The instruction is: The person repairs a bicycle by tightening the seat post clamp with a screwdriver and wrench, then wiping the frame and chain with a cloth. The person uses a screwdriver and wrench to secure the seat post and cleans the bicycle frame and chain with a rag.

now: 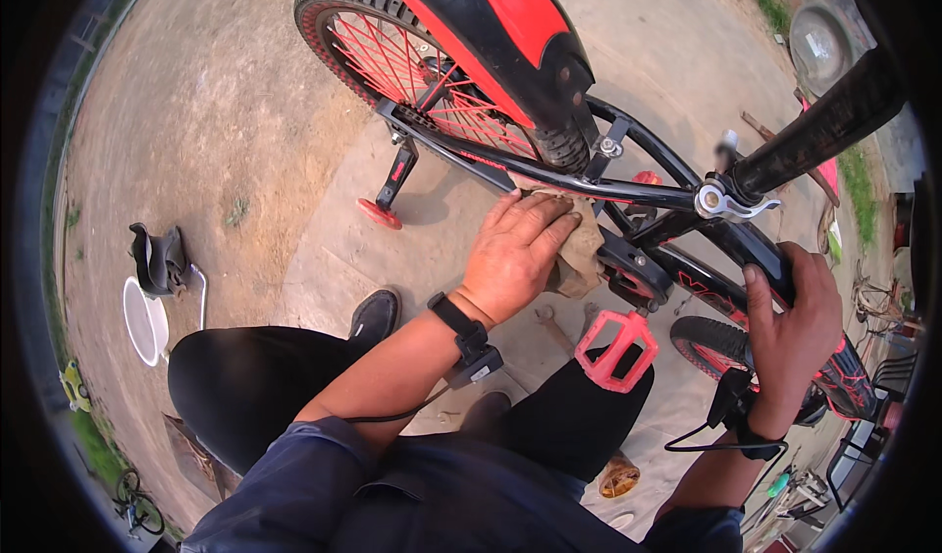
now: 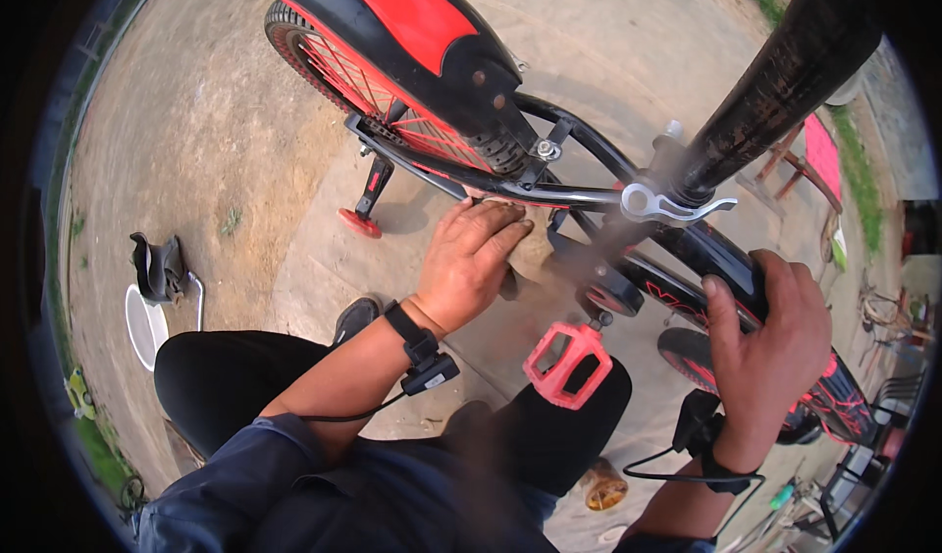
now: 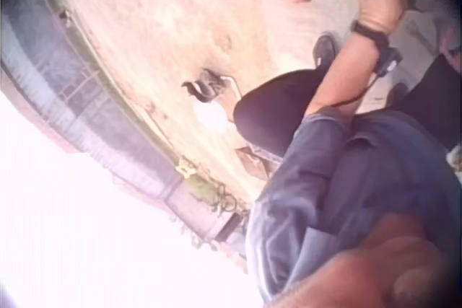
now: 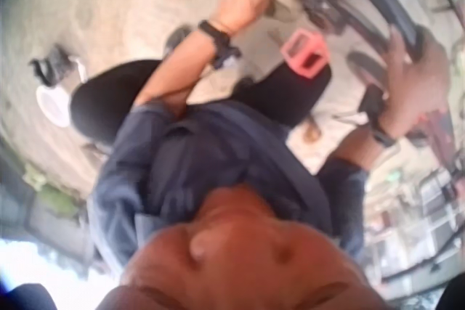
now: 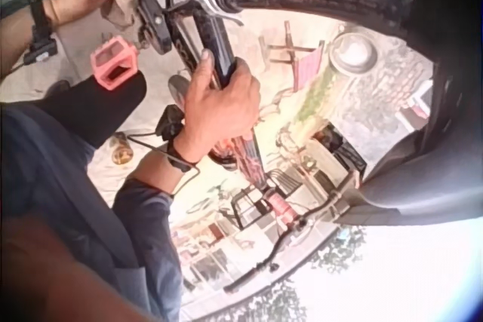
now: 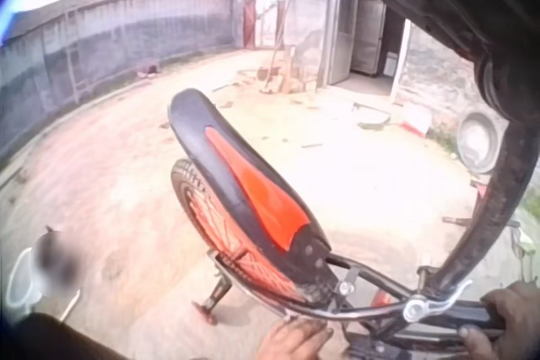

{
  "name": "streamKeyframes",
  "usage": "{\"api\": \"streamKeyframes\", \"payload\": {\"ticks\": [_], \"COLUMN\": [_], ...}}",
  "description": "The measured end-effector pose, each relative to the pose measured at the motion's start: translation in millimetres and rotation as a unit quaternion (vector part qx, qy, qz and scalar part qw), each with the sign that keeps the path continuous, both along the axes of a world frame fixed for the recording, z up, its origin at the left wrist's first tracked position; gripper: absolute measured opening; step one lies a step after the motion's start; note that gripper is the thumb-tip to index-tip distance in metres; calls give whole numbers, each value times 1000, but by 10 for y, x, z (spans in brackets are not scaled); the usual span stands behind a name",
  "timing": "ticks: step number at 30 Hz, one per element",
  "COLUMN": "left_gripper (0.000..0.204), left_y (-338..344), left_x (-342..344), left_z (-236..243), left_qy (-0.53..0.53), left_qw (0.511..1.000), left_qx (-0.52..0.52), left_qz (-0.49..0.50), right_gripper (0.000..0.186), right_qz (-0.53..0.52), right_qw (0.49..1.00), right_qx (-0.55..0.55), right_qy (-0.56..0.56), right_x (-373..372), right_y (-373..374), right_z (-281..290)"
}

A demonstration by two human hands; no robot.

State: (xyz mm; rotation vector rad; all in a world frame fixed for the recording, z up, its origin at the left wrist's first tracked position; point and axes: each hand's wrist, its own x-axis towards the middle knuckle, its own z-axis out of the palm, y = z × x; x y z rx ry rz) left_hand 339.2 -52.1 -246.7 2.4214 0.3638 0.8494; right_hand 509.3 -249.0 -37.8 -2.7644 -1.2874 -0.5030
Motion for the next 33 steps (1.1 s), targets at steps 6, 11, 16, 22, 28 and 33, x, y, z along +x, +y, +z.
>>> {"api": "streamKeyframes", "payload": {"ticks": [6, 11, 16, 22, 28, 33], "left_gripper": [47, 41, 38, 40, 34, 41], "left_y": [536, -283, -318, 589, 984, 1105], "left_x": [-231, 191, 130, -285, -264, -357], "left_z": [-255, -10, -52, -435, -745, -795], "left_qy": [23, -45, -69, -60, -123, -180], "left_qw": [983, 998, 991, 973, 845, 649], "left_qx": [46, -23, -64, -129, -415, -681], "left_qz": [177, -32, -95, 180, 314, 288], "right_gripper": [39, 40, 41, 41, 40, 40], "right_qz": [-5, -3, 6, -4, 3, 5], "right_qw": [1000, 1000, 1000, 1000, 1000, 999], "right_qx": [-2, -2, 2, -14, -17, -25], "right_qy": [-16, -17, -3, -3, -10, -22], "right_x": [-3, -4, 21, 7, 18, 40], "right_y": [18, 16, -19, -25, -40, -56], "right_z": [-21, -34, -35, -52, -37, -60]}}
